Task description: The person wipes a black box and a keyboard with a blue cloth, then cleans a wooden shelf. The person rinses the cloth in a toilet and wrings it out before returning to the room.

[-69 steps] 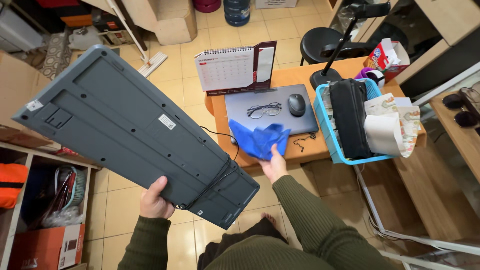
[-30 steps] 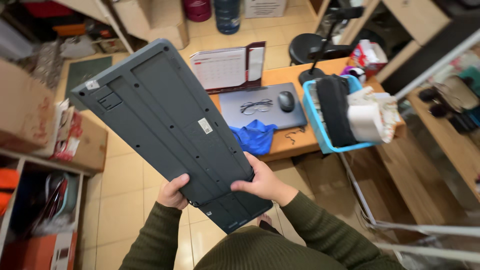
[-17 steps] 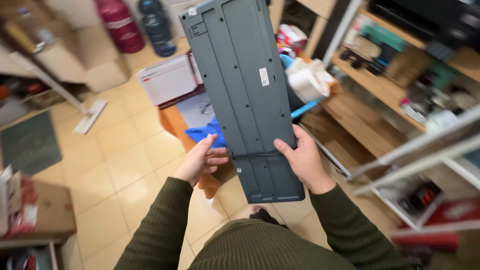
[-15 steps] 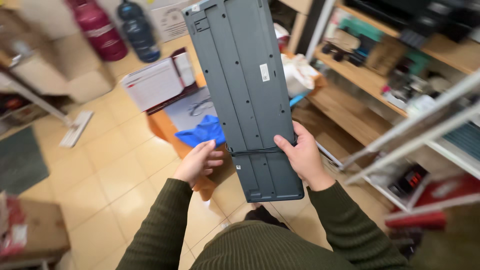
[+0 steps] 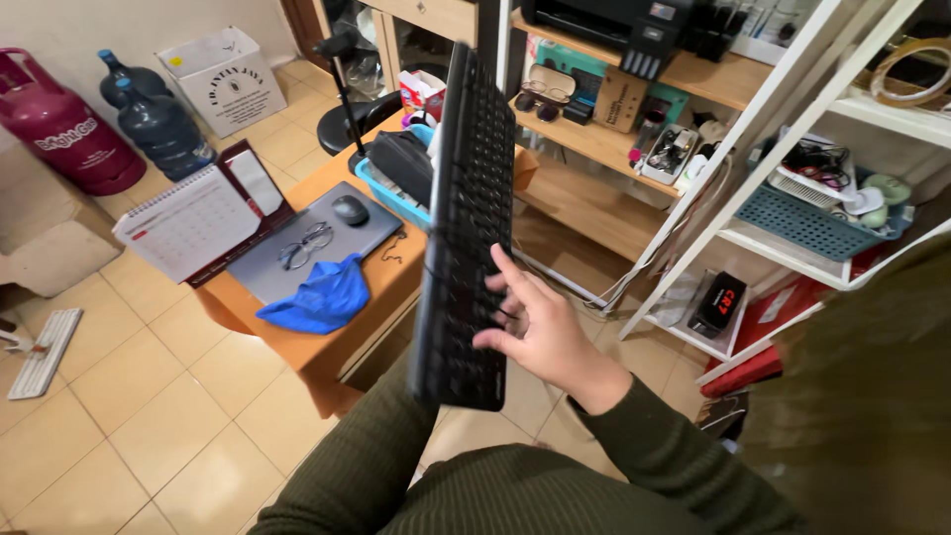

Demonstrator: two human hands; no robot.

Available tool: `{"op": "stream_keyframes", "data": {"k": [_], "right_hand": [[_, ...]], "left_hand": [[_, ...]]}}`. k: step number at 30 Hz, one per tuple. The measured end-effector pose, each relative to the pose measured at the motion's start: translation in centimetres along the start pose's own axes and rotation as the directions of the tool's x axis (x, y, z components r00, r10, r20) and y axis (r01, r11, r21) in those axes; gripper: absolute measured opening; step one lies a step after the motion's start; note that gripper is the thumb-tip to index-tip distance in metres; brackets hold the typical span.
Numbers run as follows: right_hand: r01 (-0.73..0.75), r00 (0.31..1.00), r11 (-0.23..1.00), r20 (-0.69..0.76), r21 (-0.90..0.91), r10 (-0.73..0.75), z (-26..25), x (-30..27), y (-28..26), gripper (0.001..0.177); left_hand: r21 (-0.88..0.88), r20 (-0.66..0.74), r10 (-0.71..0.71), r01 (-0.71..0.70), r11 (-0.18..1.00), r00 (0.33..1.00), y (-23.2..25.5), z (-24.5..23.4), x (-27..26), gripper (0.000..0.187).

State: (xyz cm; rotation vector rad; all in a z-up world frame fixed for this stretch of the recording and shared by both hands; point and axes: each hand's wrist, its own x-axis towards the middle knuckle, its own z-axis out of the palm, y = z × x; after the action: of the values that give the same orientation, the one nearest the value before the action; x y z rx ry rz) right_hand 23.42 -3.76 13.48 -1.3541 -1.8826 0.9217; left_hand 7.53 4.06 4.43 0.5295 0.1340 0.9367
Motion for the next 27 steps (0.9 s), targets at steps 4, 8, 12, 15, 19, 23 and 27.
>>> {"op": "stream_keyframes", "data": {"k": [4,8,12,15,19,23,27], "right_hand": [[0.212,0.976,0.932,-0.016,0.295,-0.217,-4.8,0.7,2.7,0.027],[0.242,0.951,0.819,0.041,0.520,-0.307,-12.1,0.7,4.4,0.020],[0.335,0.923,0.705,-0.066,0.625,-0.380,-17.8,2.9,4.1,0.015],[0.385,0.911,0.650,-0.155,0.655,-0.383,-21.2,3.8,4.1,0.014],[0.245,0.965,0.818,-0.051,0.520,-0.257,-23.7,4.5,8.4,0.019],[-0.191,0.972,0.919,0.196,0.345,0.129,-23.3,5.8,19.7,0.013],[-0.198,0.924,0.947,0.371,0.251,0.095,-19.2,5.3,31.7,0.021]], "left_hand": [[-0.274,0.272,-0.063,0.140,0.951,0.960,0.0,0.5,3.0,0.076],[-0.230,0.087,-0.143,0.160,0.960,0.986,-2.7,-0.9,5.3,0.082],[-0.334,0.250,-0.269,0.344,0.878,0.930,-6.8,-3.0,9.4,0.074],[-0.443,0.197,-0.344,0.396,0.804,0.918,-9.7,-4.5,11.7,0.069],[-0.691,0.203,-0.385,0.410,0.595,0.900,-11.8,-5.4,12.2,0.056],[-0.662,0.251,-0.331,0.411,0.627,0.910,-9.5,-4.9,12.5,0.043],[-0.509,0.382,-0.446,0.587,0.630,0.809,-5.6,-3.4,12.8,0.044]]}}
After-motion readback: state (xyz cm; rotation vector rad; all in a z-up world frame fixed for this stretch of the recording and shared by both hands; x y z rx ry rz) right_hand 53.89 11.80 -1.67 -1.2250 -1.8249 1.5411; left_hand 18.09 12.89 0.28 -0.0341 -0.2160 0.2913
